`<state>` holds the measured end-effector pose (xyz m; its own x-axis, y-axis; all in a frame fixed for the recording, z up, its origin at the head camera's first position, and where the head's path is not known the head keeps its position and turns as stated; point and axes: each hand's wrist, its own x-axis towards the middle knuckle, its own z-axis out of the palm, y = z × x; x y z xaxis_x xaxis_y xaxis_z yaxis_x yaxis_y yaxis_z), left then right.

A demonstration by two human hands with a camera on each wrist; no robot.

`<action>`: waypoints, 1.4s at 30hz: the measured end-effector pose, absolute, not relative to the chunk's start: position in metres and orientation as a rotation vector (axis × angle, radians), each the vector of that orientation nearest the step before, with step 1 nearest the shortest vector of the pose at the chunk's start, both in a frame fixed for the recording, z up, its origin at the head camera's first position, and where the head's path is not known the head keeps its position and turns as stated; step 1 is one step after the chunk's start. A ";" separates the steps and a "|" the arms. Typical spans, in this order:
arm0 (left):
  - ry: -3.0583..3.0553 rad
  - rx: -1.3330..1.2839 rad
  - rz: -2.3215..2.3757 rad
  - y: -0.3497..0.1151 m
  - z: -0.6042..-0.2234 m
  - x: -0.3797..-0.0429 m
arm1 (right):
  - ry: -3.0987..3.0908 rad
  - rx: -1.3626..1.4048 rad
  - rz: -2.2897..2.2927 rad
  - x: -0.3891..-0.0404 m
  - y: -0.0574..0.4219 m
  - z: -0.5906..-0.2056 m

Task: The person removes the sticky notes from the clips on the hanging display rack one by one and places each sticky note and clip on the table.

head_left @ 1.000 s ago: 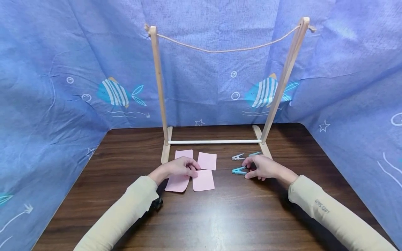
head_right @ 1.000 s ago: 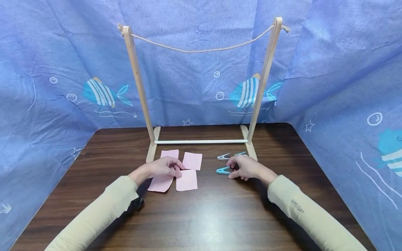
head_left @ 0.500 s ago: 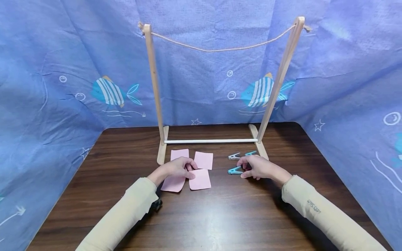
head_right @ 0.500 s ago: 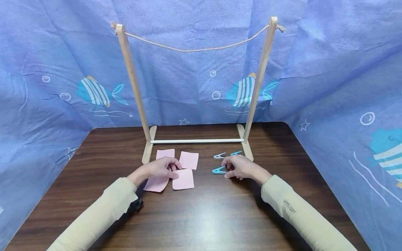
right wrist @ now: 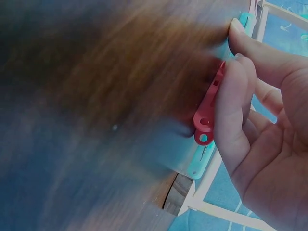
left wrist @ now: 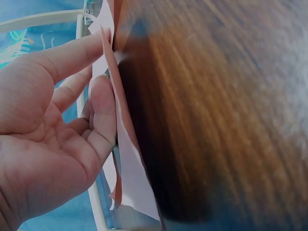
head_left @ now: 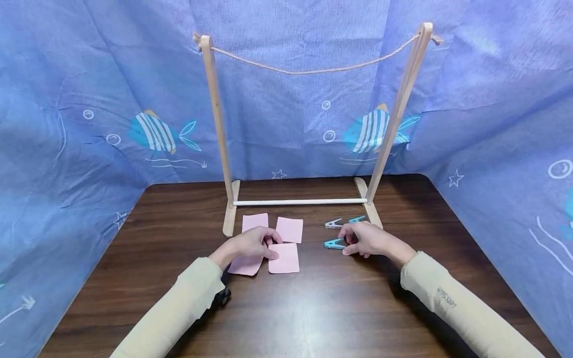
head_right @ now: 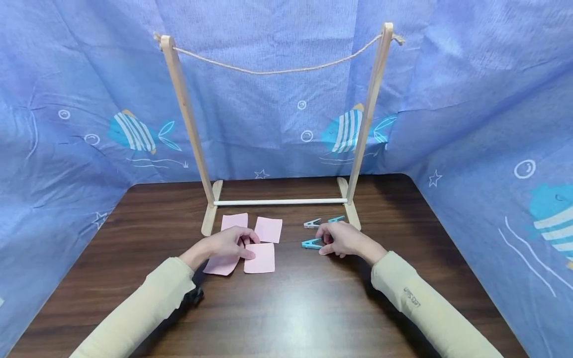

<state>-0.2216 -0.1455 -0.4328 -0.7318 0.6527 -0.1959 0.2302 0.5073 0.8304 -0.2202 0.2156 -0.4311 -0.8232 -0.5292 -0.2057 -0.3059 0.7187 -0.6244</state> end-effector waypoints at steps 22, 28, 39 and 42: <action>2.281 0.731 1.146 -0.151 -0.435 -0.218 | 2.551 -0.660 -0.857 -0.220 0.214 -0.434; 2.270 0.727 1.161 -0.150 -0.432 -0.220 | 2.562 -0.633 -0.881 -0.220 0.215 -0.433; 2.193 0.607 1.332 -0.157 -0.415 -0.227 | 2.458 -0.604 -1.063 -0.223 0.226 -0.424; 2.291 0.697 1.327 -0.161 -0.400 -0.228 | 2.522 -0.655 -1.054 -0.225 0.233 -0.412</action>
<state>-0.2277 -0.1610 -0.4002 -0.7951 0.5994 -0.0923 0.2182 0.4247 0.8787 -0.2247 0.2335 -0.4116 -0.8401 -0.5287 -0.1212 -0.2853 0.6207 -0.7303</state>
